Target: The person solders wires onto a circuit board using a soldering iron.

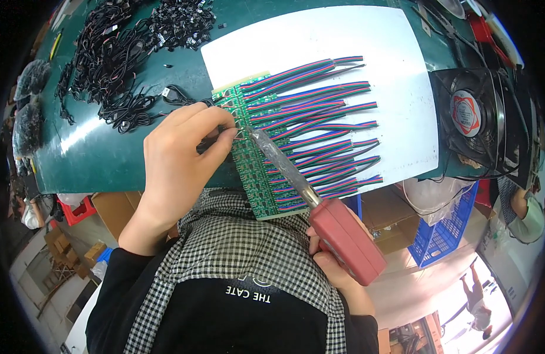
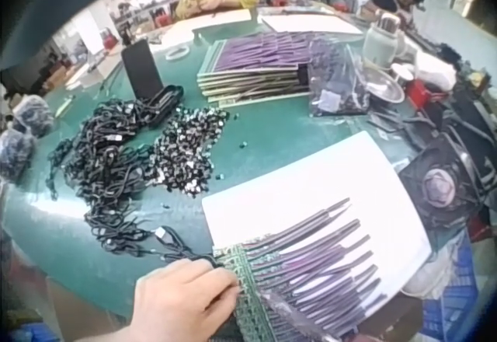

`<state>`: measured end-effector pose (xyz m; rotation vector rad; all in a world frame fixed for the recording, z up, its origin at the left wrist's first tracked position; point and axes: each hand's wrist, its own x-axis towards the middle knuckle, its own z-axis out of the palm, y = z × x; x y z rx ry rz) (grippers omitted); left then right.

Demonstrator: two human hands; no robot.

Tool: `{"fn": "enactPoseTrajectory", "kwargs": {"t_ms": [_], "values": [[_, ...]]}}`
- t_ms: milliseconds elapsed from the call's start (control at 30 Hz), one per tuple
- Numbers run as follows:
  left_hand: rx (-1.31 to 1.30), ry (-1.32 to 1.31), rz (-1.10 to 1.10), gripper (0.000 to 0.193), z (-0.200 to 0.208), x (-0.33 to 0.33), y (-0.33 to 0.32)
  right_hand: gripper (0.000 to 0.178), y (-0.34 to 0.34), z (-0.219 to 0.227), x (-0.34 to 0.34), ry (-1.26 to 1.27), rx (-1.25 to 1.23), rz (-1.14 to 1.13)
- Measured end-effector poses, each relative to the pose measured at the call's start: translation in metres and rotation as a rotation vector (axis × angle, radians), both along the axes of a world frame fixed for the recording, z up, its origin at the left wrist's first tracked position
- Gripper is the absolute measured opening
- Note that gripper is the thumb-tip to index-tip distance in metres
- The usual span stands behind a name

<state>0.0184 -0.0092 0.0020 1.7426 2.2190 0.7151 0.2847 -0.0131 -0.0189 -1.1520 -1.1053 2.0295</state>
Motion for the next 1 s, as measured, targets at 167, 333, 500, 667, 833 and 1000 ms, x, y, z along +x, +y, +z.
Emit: {"fn": "enactPoseTrajectory", "kwargs": {"t_ms": [167,333,500,667,833,1000], "values": [[-0.023,0.037,0.005,0.007,0.002,0.002,0.002,0.068,0.004,0.004,-0.004,-0.159,0.092,0.057],[-0.029,0.046,0.009,0.008,0.003,0.003,0.003,0.083,0.002,-0.008,0.01,-0.241,0.141,0.118],[-0.029,0.078,0.007,0.008,0.003,0.004,0.003,0.079,0.0,-0.006,0.003,-0.146,0.059,0.045],[-0.023,0.119,-0.008,0.008,0.002,0.001,0.002,0.078,0.002,0.0,-0.002,-0.086,0.031,0.06],[-0.03,0.133,-0.003,0.008,0.003,0.003,0.003,0.075,-0.003,-0.003,0.005,0.057,0.057,-0.031],[-0.024,0.083,-0.051,0.006,0.006,0.008,0.009,0.068,-0.011,0.004,0.025,0.063,0.143,-0.157]]}}
